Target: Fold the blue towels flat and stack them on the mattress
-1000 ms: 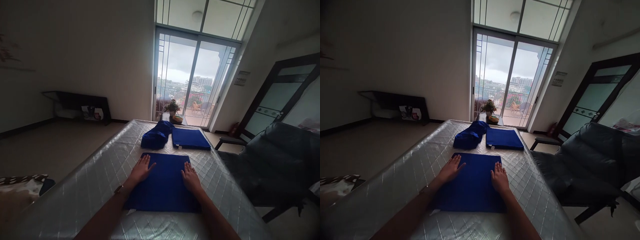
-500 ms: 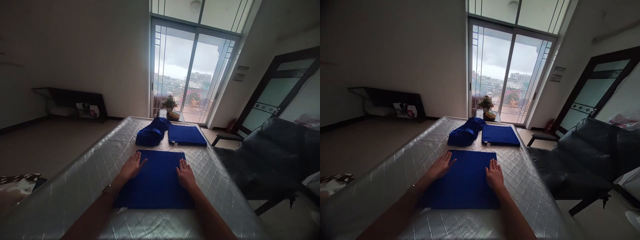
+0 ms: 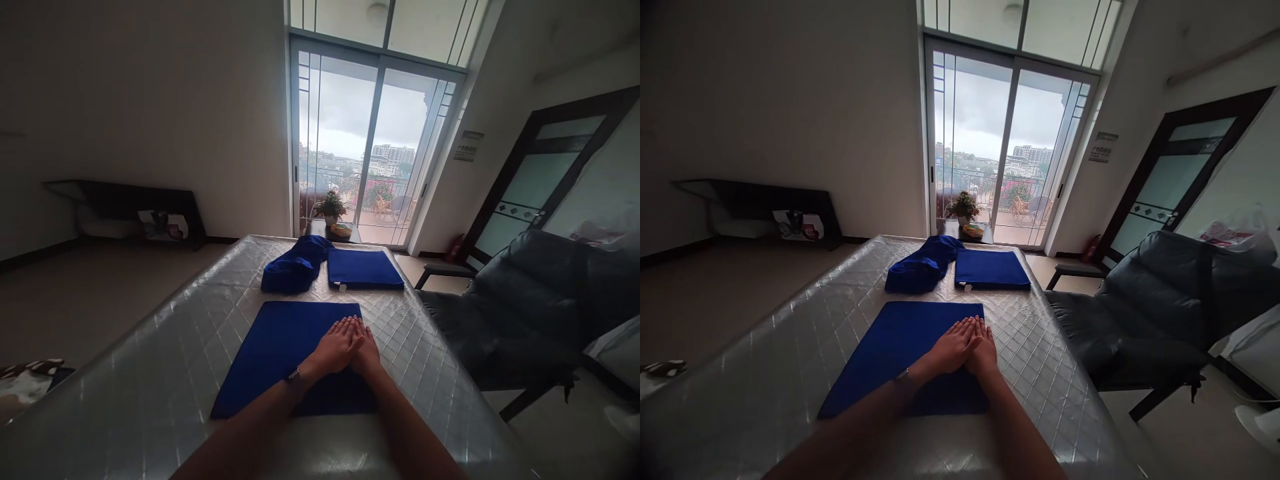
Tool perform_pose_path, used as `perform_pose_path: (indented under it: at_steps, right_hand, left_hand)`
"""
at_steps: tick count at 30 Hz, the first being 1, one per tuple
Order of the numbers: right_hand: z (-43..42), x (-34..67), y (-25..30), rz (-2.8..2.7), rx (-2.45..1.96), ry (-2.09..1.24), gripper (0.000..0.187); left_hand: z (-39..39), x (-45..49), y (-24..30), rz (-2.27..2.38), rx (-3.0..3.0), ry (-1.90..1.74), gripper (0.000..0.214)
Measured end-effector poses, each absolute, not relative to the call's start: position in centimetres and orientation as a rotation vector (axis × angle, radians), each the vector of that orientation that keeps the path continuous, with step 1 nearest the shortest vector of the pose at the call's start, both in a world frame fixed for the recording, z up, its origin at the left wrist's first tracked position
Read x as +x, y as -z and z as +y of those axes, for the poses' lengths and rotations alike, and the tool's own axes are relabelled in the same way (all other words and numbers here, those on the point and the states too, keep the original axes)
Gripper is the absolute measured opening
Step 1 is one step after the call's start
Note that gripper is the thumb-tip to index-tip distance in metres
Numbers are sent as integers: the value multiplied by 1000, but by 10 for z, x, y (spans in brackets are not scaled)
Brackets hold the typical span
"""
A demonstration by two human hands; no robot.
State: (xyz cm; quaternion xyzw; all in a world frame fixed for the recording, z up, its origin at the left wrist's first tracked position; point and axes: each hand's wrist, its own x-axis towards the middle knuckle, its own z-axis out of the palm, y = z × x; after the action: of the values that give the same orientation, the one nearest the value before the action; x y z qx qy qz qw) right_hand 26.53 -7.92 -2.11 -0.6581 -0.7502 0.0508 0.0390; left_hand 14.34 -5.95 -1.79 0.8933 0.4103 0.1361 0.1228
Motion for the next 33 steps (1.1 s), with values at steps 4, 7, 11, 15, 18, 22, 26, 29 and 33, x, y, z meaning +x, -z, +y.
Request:
perform_pose_path:
  at_steps: [4,7,11,15,18,22,26,29,33]
  right_hand:
    - [-79,263,20,-2272,-2016,-134,60]
    - [-78,261,20,-2207,-2034,-152,60]
    - [-76,260,21,-2165,-2033,-188,63]
    - [-76,260,21,-2156,-2040,-189,62]
    - [-77,260,20,-2153,-2041,-183,62]
    - [-78,260,19,-2156,-2035,-178,62]
    - [-77,260,19,-2160,-2040,-171,62]
    - [-78,260,18,-2158,-2050,-165,62]
    - [-78,260,16,-2163,-2063,-178,62]
  left_hand:
    - [-53,133,27,1272,2540,-433,78]
    - [-51,108,35,1354,2553,-442,77]
    - [-50,74,36,1484,2546,-379,76]
    - [-51,41,30,1585,2505,-314,81]
    - [-52,15,28,1654,2460,-294,81]
    - [-52,-20,30,1779,2390,-252,77]
    - [-49,-40,38,1862,2342,-322,78]
    - [-44,-45,47,1870,2317,-373,84]
    - [-37,-48,63,1797,2329,-496,86]
